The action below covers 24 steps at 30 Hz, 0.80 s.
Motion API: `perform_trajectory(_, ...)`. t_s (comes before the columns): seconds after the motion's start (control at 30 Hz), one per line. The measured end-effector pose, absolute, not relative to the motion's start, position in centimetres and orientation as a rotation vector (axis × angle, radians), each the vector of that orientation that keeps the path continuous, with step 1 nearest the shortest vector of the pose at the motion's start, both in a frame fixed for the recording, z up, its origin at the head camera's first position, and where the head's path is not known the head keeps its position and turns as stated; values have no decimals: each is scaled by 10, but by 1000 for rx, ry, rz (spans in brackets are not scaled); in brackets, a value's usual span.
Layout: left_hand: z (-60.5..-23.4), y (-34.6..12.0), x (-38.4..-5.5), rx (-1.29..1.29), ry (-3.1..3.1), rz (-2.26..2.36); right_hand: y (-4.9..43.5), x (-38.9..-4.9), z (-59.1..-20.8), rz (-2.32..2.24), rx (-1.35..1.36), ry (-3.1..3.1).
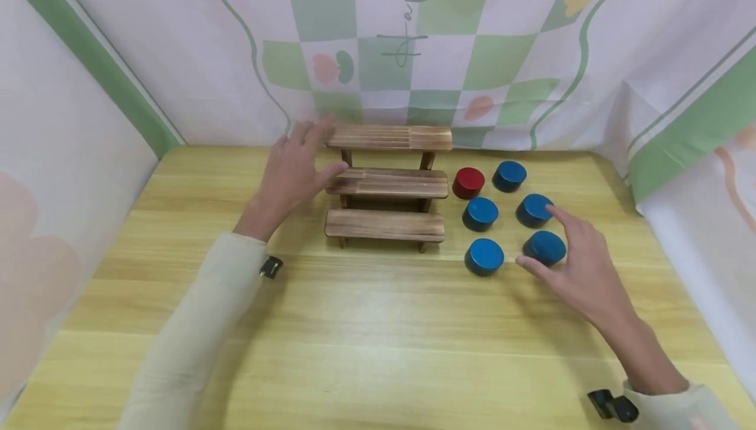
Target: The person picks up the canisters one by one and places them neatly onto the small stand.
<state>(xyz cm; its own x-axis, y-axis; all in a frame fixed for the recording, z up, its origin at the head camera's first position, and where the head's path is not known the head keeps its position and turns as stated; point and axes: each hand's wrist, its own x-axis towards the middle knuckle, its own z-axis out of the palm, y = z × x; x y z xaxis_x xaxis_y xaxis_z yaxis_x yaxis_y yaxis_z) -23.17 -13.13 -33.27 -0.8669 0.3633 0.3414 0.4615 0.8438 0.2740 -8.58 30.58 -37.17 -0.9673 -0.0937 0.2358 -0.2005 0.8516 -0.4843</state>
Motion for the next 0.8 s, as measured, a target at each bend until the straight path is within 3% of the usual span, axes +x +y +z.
perform_trajectory(0.8, -333, -126, -243, -577, -2818, -651, 325, -87, -390, 851, 22, -2990)
